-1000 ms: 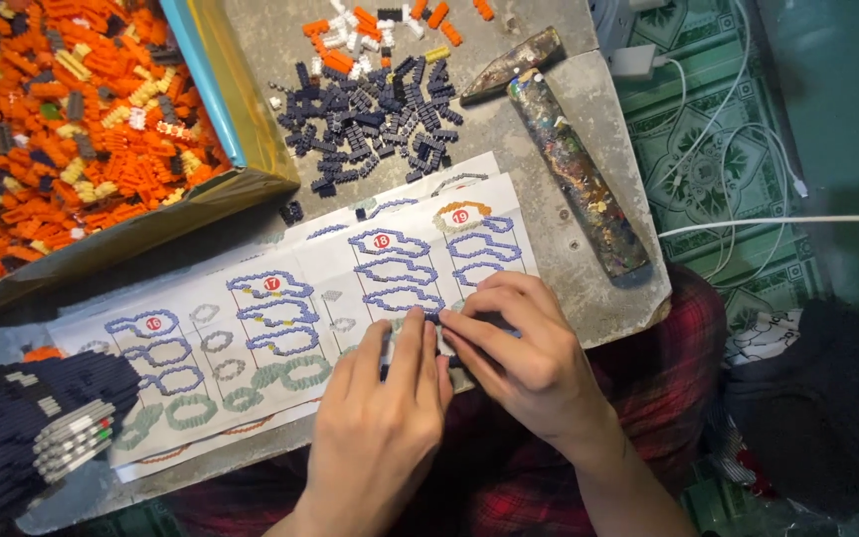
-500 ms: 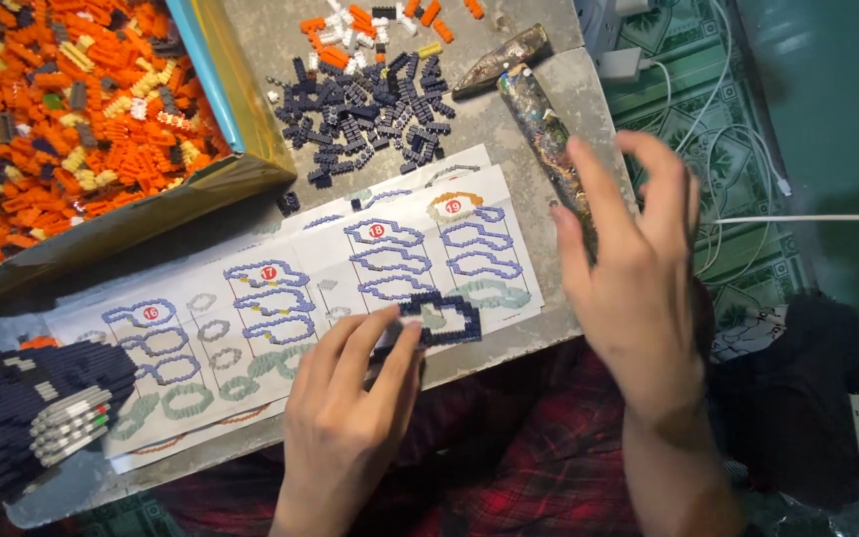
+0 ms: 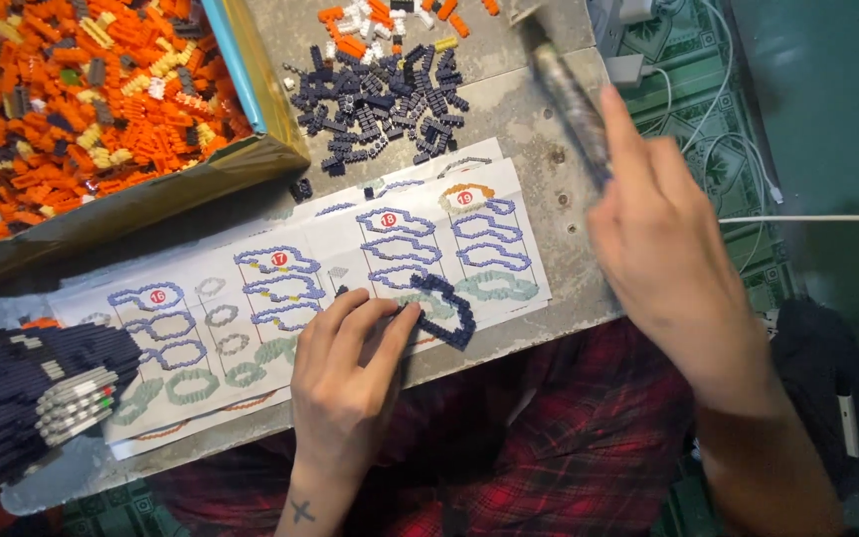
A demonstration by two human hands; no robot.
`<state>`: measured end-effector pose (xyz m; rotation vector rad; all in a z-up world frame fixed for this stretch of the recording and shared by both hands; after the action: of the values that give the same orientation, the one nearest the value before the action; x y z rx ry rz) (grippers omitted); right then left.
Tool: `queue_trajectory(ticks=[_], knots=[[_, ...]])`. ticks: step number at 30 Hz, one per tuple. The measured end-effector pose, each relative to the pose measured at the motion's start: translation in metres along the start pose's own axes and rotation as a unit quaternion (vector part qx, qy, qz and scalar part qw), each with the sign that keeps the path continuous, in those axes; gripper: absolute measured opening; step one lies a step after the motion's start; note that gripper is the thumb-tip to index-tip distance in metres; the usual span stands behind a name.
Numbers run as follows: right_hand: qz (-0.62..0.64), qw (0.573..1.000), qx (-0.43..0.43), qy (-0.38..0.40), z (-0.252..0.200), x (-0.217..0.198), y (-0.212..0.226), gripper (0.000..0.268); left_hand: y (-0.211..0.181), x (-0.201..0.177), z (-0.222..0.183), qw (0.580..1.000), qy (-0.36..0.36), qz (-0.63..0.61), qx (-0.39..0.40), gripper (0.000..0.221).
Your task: Assembling a small model using interlocking plastic blocks and a small hammer while following a manual.
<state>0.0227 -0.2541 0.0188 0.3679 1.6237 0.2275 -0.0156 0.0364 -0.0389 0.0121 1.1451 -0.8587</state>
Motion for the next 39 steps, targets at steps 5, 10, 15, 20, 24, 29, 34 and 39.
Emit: queue_trajectory(ticks=[5,10,15,20,24,29,34,39], knots=[[0.083,0.991,-0.098,-0.031,-0.058,0.001,-0.007,0.072,0.001,-0.001,0.003,0.999,-0.026,-0.036,-0.002,0.013],[0.055,0.976,-0.211,0.016,-0.095,0.000,0.012,0.063,0.001,0.000,0.003,0.999,-0.034,-0.036,-0.004,0.010],[-0.071,0.966,-0.249,-0.004,-0.107,0.009,0.024,0.058,0.002,-0.001,0.003,0.999,-0.033,-0.042,-0.008,0.012],[-0.056,0.969,-0.240,-0.019,-0.111,0.012,0.021,0.056,0.003,0.000,0.002,0.999,-0.034,-0.042,-0.006,0.012],[-0.076,0.973,-0.218,0.018,-0.111,0.021,0.014,0.061,0.004,0.000,0.001,0.999,-0.026,-0.046,-0.011,0.013],[-0.047,0.967,-0.248,-0.021,-0.112,0.017,0.022,0.054,0.002,-0.001,0.001,0.998,-0.035,-0.047,-0.017,0.012],[-0.052,0.966,-0.252,-0.015,-0.110,0.017,0.027,0.055,0.003,-0.002,0.003,0.998,-0.036,-0.050,-0.015,0.012],[-0.014,0.968,-0.251,-0.021,-0.112,0.023,0.024,0.051,0.003,-0.001,0.002,0.998,-0.037,-0.047,-0.012,0.012]])
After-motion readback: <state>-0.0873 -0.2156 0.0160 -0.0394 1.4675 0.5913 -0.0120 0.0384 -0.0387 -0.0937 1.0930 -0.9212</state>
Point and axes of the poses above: each hand's wrist, its own z-axis towards the middle knuckle, its own x-axis out of the palm, y = z × x, the point moved 1 cm from there along z, towards the middle knuckle, and after that the axes turned 1 degree about -y, right-handed, at the moved point
